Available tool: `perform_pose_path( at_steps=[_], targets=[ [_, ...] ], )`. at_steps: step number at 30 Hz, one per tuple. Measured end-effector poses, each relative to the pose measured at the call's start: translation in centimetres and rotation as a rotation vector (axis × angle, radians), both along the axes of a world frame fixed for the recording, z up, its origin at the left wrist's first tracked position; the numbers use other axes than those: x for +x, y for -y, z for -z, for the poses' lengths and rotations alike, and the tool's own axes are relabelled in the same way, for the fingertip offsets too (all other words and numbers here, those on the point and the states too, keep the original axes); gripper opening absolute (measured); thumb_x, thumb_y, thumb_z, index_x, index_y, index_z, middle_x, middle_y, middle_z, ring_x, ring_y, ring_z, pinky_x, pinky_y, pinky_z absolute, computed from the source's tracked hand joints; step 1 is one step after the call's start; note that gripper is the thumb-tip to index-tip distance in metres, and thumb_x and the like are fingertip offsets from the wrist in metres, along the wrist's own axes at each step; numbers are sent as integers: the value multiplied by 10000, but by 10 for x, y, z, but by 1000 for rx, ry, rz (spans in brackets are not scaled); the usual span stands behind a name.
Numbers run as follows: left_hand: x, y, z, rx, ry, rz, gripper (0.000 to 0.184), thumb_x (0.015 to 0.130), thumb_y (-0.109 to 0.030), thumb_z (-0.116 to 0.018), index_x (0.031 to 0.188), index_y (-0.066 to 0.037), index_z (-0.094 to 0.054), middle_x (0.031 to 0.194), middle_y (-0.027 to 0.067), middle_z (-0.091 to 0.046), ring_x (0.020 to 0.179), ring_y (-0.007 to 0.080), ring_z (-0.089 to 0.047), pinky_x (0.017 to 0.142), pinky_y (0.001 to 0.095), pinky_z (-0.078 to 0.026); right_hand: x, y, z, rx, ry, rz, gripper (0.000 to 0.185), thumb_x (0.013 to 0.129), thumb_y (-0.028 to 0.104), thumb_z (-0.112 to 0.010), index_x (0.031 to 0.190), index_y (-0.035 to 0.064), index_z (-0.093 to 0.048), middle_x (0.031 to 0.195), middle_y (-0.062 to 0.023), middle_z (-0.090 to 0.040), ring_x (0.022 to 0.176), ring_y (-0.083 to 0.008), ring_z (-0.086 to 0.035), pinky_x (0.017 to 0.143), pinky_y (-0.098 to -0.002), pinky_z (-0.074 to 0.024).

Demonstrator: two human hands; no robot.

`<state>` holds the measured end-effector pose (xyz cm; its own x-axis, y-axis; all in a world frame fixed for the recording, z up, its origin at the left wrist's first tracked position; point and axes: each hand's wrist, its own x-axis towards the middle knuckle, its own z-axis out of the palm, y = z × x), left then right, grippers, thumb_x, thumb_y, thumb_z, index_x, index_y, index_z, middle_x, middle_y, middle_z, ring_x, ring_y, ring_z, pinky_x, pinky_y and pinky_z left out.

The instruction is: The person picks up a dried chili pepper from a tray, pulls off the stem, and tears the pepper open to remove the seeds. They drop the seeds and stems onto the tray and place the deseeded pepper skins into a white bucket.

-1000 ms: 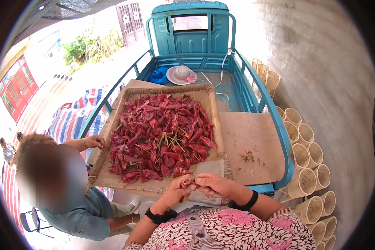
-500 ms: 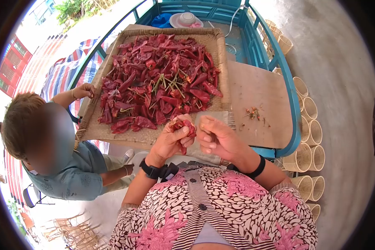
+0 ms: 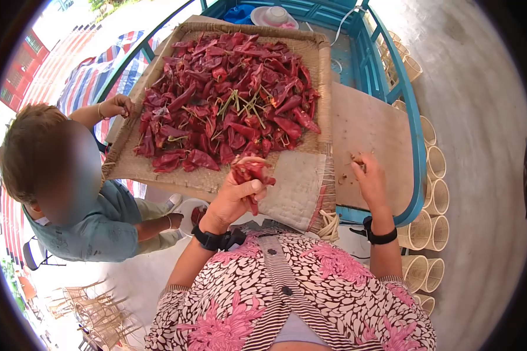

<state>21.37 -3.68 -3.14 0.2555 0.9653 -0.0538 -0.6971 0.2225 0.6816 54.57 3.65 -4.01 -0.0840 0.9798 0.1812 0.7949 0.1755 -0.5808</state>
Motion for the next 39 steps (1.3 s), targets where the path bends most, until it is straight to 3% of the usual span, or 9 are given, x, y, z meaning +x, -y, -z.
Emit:
perform_pose_path(
  at_steps=[3, 8, 12, 17, 20, 26, 32, 37, 39],
  targets=[
    [-11, 9, 9, -126, -6, -85, 237, 864, -61, -669, 1074, -71, -559, 791, -9, -485, 594, 89, -404, 517, 223, -344, 19, -1, 26, 234, 206, 62, 166, 845, 148, -629, 994, 74, -635, 994, -116, -629, 873, -314, -625, 755, -398, -488],
    [-15, 20, 13, -229, -133, -304, 137, 890, -158, -665, 954, -80, -573, 817, 20, -586, 621, 93, -541, 511, 208, -418, -13, -18, -10, -61, 62, 85, 212, 833, 172, -647, 1028, 92, -626, 1117, -112, -591, 927, -328, -625, 780, -433, -495],
    [-16, 21, 29, -169, -196, -227, 128, 909, -155, -631, 930, -58, -551, 910, 87, -640, 842, 157, -618, 780, 295, -502, -73, -42, -20, 144, 261, -156, 213, 822, 185, -664, 1000, 98, -586, 1100, -116, -596, 887, -342, -632, 751, -437, -506],
    [-14, 31, 17, -171, -213, -169, 143, 903, -149, -637, 917, -37, -549, 878, 101, -656, 771, 166, -639, 690, 275, -507, -104, -83, -1, 138, 363, -181, 186, 813, 174, -667, 919, 83, -544, 1040, -110, -626, 830, -364, -635, 708, -472, -505],
    [-17, 37, 20, -194, -247, -190, 165, 900, -151, -642, 969, -23, -566, 836, 101, -660, 718, 161, -635, 635, 259, -501, -98, -84, 9, 194, 217, -208, 214, 813, 167, -672, 935, 57, -535, 883, -102, -641, 735, -315, -653, 631, -430, -514],
    [-19, 30, 21, -195, -312, -112, 317, 901, -175, -647, 1148, 10, -572, 880, 114, -674, 690, 133, -617, 597, 233, -479, -98, -31, -19, -330, -747, -29, 207, 860, 177, -666, 925, 31, -535, 778, -60, -636, 601, -115, -599, 489, -247, -465],
    [1, 9, 13, -175, -188, -111, 342, 917, -218, -638, 1181, -17, -557, 873, 56, -666, 703, 114, -611, 586, 233, -466, -144, 54, -33, -255, -910, -74, 173, 859, 104, -669, 940, 17, -542, 824, -68, -641, 621, -98, -589, 523, -226, -490],
    [-5, 9, 25, -131, -117, -72, 260, 903, -215, -662, 1101, -59, -598, 864, 34, -658, 707, 111, -604, 593, 233, -465, -174, 97, -6, 97, -296, -118, 201, 798, 47, -683, 944, 8, -551, 877, -99, -615, 737, -196, -619, 608, -300, -509],
    [-10, 14, 31, -94, -152, -62, 231, 897, -199, -667, 1069, -57, -607, 845, 26, -651, 697, 99, -595, 594, 228, -464, -181, 104, 4, 136, -262, -173, 196, 790, 41, -690, 925, 10, -552, 895, -102, -610, 759, -202, -619, 621, -305, -506]
  ],
)
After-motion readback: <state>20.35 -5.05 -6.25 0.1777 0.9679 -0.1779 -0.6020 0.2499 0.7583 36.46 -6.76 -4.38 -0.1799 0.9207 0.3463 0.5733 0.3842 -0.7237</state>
